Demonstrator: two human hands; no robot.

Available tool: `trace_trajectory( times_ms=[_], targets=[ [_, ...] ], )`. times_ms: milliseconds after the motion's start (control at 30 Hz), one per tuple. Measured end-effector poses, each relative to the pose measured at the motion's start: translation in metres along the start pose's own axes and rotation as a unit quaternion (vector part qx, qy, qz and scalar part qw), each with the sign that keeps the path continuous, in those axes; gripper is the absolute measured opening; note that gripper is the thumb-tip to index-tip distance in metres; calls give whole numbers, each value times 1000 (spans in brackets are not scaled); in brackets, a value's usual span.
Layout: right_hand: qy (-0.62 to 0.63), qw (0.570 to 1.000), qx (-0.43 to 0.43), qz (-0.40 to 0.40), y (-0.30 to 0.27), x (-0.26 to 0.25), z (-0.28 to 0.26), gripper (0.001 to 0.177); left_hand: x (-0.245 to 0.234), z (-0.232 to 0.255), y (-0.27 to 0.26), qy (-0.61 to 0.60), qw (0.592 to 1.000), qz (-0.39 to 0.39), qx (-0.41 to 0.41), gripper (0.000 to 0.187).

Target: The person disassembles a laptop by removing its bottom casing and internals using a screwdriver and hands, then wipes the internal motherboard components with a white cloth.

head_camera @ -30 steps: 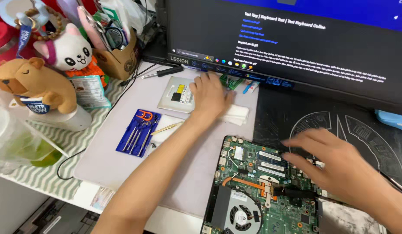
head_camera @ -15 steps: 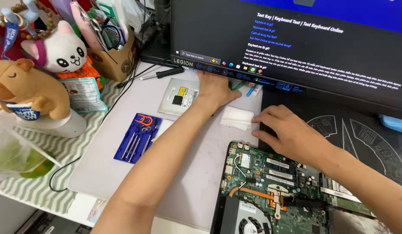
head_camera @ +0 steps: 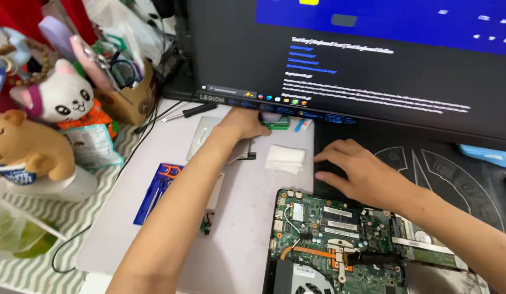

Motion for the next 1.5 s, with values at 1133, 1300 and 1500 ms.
trace_trajectory(
  times_ms=[1133,1300,1500],
  targets=[
    [-70,993,39,88,131,22,24,34,-43,49,-24,87,994,-70,16,93],
    [-67,992,8,108,129,11,19,33,-25,26,-1,73,989,-127,33,106],
    [-58,990,-24,126,118,17,23,35,-36,39,-12,76,989,-125,20,102]
  ],
)
Point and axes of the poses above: each hand's wrist, its own y-axis towards the middle knuckle, its own x-axis out of the palm, z = x × y, the point moved 4 cm from there along y, towards the middle knuckle, and after that the axes turned 11 degrees about -y, right-handed, at the moved point
